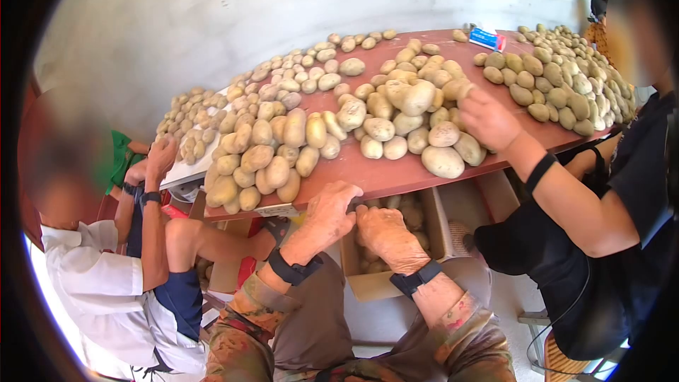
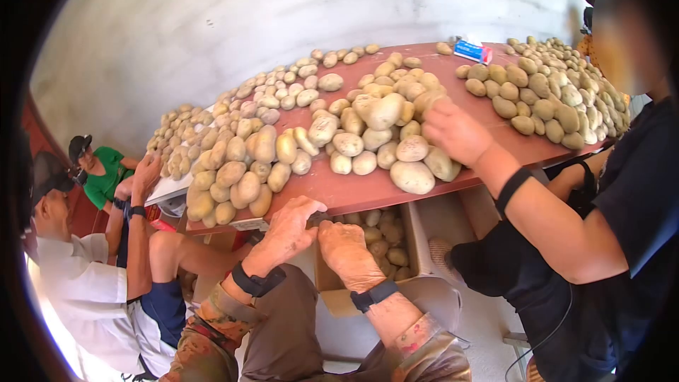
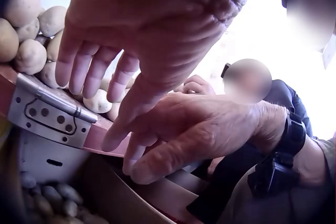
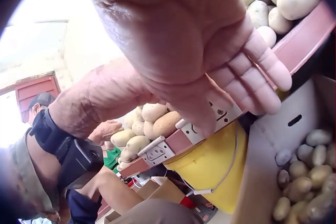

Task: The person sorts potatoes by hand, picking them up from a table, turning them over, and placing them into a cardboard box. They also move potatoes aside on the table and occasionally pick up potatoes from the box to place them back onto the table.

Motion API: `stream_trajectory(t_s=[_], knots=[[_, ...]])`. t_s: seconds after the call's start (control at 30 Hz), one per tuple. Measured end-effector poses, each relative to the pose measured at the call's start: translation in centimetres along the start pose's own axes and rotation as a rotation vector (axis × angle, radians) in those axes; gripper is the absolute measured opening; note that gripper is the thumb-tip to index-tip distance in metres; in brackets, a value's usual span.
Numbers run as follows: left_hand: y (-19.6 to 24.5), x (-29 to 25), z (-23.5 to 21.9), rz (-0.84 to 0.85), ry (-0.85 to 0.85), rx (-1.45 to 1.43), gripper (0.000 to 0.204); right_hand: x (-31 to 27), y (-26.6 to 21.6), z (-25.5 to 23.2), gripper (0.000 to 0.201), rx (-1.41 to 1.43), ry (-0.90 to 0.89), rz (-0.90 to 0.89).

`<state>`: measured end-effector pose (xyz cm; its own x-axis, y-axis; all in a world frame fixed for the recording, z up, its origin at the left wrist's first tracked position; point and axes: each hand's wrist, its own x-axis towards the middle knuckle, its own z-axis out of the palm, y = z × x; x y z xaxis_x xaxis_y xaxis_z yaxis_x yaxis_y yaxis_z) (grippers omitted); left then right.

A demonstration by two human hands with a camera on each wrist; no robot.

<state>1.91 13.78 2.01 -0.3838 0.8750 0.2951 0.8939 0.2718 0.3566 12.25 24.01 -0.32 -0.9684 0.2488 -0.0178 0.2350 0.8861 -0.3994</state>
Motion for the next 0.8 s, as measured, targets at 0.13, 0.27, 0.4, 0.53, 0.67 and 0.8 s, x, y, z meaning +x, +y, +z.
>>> stream_trajectory(t_s=[0.13, 0.27, 0.4, 0.53, 0.67, 0.8], knots=[[-0.4, 2.6, -0.1, 0.020, 0.064, -0.004, 0.036, -0.4, -0.4, 0.0, 0.017, -0.153, -0.022, -0.012], [-1.2, 6.2, -0.2, 0.085, 0.141, -0.018, 0.048, -0.4, -0.5, 0.6, 0.017, -0.151, -0.046, -0.034], [-0.4, 10.4, 0.5, 0.052, 0.149, 0.062, 0.054, -0.4, -0.3, 0.4, 0.018, -0.118, -0.072, -0.022], [-0.8, 13.3, 2.6, 0.029, 0.026, 0.105, 0.054, -0.3, 0.4, 0.8, 0.017, -0.094, -0.093, -0.052], [-0.6, 14.6, 3.9, -0.016, -0.009, 0.204, 0.048, -0.2, 0.7, 1.1, 0.017, -0.083, -0.108, -0.072], [-0.5, 14.8, 4.3, -0.049, 0.026, 0.266, 0.044, -0.3, 0.7, 1.2, 0.018, -0.070, -0.080, -0.099]])
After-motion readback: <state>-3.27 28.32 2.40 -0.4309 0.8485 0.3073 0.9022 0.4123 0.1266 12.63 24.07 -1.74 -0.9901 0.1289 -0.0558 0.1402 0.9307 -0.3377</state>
